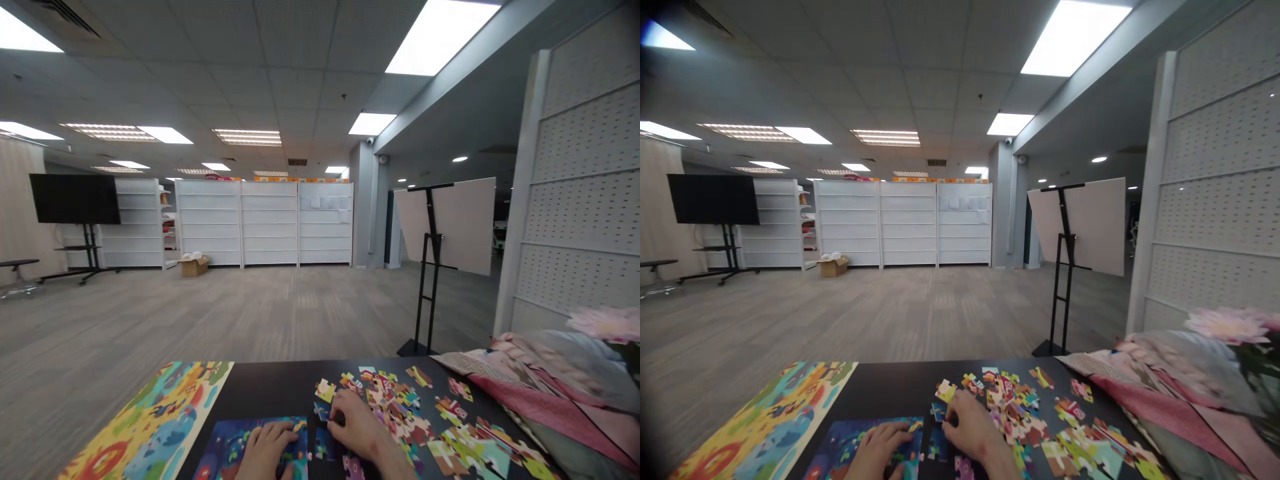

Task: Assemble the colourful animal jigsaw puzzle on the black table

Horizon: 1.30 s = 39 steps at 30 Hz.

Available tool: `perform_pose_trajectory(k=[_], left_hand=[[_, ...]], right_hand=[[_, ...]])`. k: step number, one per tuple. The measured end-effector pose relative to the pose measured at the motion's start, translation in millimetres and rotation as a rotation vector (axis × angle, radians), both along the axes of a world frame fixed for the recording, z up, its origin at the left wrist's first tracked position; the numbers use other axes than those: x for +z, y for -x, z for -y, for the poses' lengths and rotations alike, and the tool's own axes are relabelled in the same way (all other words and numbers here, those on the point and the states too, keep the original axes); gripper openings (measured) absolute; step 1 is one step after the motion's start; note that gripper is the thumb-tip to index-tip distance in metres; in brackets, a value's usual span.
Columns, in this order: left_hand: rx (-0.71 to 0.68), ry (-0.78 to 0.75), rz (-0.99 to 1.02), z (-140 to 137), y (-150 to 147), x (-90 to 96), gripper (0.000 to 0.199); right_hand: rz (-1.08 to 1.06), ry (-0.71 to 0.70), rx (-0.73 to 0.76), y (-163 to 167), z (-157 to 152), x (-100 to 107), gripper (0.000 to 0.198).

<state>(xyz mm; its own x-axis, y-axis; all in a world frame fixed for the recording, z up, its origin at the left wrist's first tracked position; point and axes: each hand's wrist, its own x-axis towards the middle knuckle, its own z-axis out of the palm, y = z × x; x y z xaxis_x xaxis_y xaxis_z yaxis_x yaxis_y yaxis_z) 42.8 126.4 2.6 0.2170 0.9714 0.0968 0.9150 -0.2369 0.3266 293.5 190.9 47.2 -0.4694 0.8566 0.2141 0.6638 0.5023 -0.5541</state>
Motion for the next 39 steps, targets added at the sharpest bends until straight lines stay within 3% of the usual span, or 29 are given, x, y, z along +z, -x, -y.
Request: perform_pose_trajectory(k=[2, 6, 14, 20, 27, 32, 35, 39], left_hand=[[0.004, 0.007, 0.0, -1.0, -0.3, -0.2, 0.054], [0.019, 0.015, 0.0, -2.8, -0.5, -2.3, 0.055], [0.057, 0.036, -0.002, -8.8, -2.2, -8.1, 0.056], [0.056, 0.038, -0.003, -8.7, -2.4, -9.0, 0.057], [0.047, 0.053, -0.014, -7.6, -3.1, -7.8, 0.057], [0.046, 0.085, -0.055, -8.7, -4.7, -3.6, 0.055], [0.052, 0.106, -0.108, -6.8, -12.2, 1.5, 0.066], [0.059, 0.109, -0.198, -3.7, -27.4, 12.1, 0.081]], right_hand=[[-0.012, 0.029, 0.063, 12.7, 7.2, -3.9, 0.009], [0.0, 0.088, 0.048, 23.4, 11.1, -12.0, 0.038], [0.101, 0.195, 0.009, -11.4, 3.6, 5.0, 0.053], [0.108, 0.096, 0.064, -5.9, -1.5, -4.7, 0.068], [-0.031, -0.006, 0.114, 11.0, -7.1, -28.9, 0.044], [-0.097, -0.005, 0.073, 27.1, 4.0, -25.4, 0.034], [-0.11, 0.014, 0.05, 34.9, 6.1, -22.0, 0.024], [-0.127, 0.029, 0.03, 14.7, -5.6, -8.5, 0.03]])
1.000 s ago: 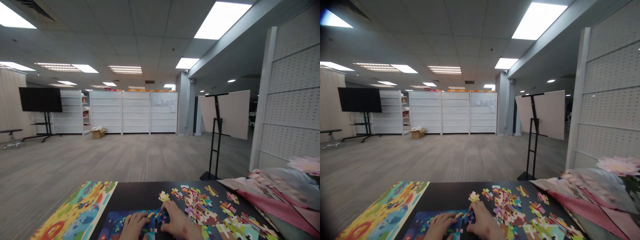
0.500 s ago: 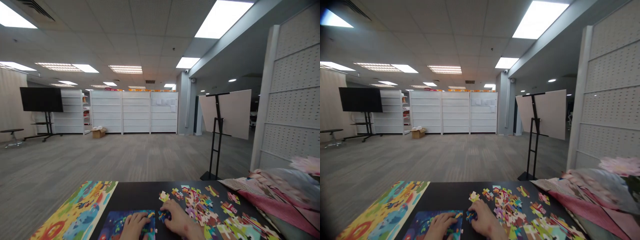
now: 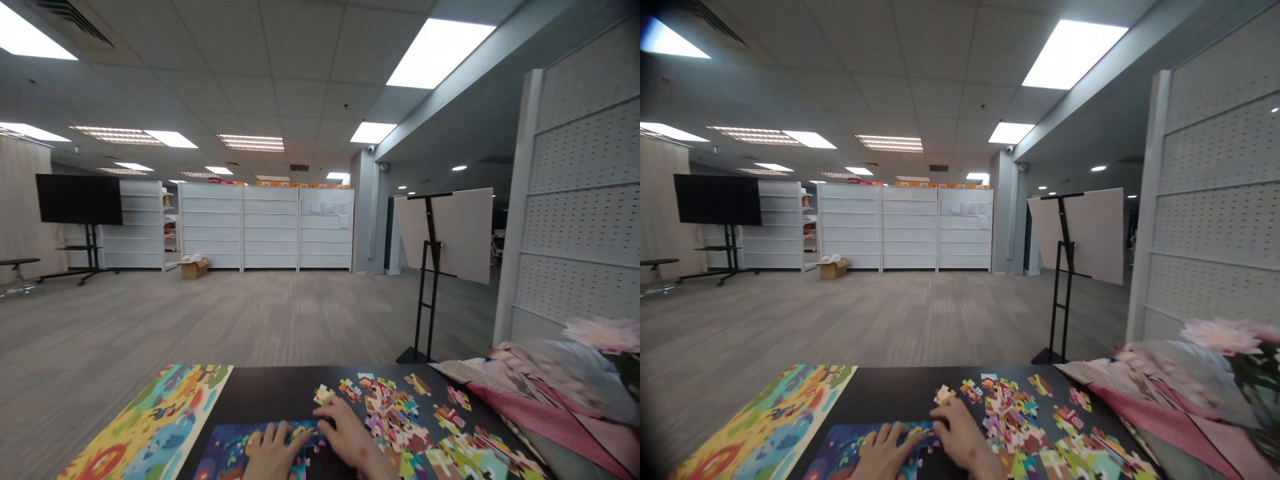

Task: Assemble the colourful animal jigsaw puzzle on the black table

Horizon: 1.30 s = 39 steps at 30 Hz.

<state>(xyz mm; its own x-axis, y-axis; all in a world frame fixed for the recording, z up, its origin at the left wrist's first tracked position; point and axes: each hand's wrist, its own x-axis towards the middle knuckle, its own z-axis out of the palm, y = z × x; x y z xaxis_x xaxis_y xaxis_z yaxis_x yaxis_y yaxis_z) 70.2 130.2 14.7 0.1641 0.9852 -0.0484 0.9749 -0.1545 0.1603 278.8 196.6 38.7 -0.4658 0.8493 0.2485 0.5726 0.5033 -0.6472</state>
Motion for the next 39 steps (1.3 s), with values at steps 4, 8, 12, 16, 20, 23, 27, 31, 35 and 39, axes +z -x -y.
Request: perform_pose_trajectory(k=[4, 8, 12, 16, 20, 23, 27, 31, 35, 39], left_hand=[[0.008, 0.004, -0.029, 0.1, -10.0, 10.3, 0.074], [0.035, -0.002, 0.011, -2.0, -15.6, 14.7, 0.06], [0.014, -0.018, 0.09, -4.2, -20.1, 11.0, 0.053], [-0.016, -0.02, 0.149, -3.8, -19.4, 5.6, 0.053], [-0.028, -0.043, 0.179, -1.4, -17.6, 4.1, 0.055], [-0.03, -0.048, 0.186, -0.4, -17.8, 3.9, 0.057], [-0.026, -0.047, 0.188, -1.5, -17.5, 2.9, 0.053], [-0.018, -0.042, 0.178, -4.1, -16.6, 1.4, 0.054], [-0.008, -0.047, 0.162, -5.2, -18.5, 0.8, 0.058], [-0.004, -0.068, 0.164, -5.2, -17.8, -1.3, 0.064]], right_hand=[[0.075, 0.099, -0.122, -44.1, -11.8, 13.4, 0.033], [0.199, 0.173, -0.118, -59.7, -6.5, 10.6, 0.045], [0.235, 0.161, -0.089, -43.7, -1.8, 0.7, 0.043], [0.136, 0.133, -0.058, -30.2, -7.7, -12.8, 0.042], [0.074, 0.102, -0.005, -27.6, -15.1, -24.7, 0.043], [0.07, 0.097, -0.008, -28.1, -16.6, -25.8, 0.041], [0.065, 0.079, 0.002, -27.4, -12.2, -20.6, 0.038], [0.075, 0.061, -0.004, -23.5, -5.6, -18.7, 0.032], [0.006, 0.036, -0.019, -28.1, -5.0, -6.6, 0.037], [-0.339, 0.028, -0.23, -61.6, 1.9, 29.1, 0.047]])
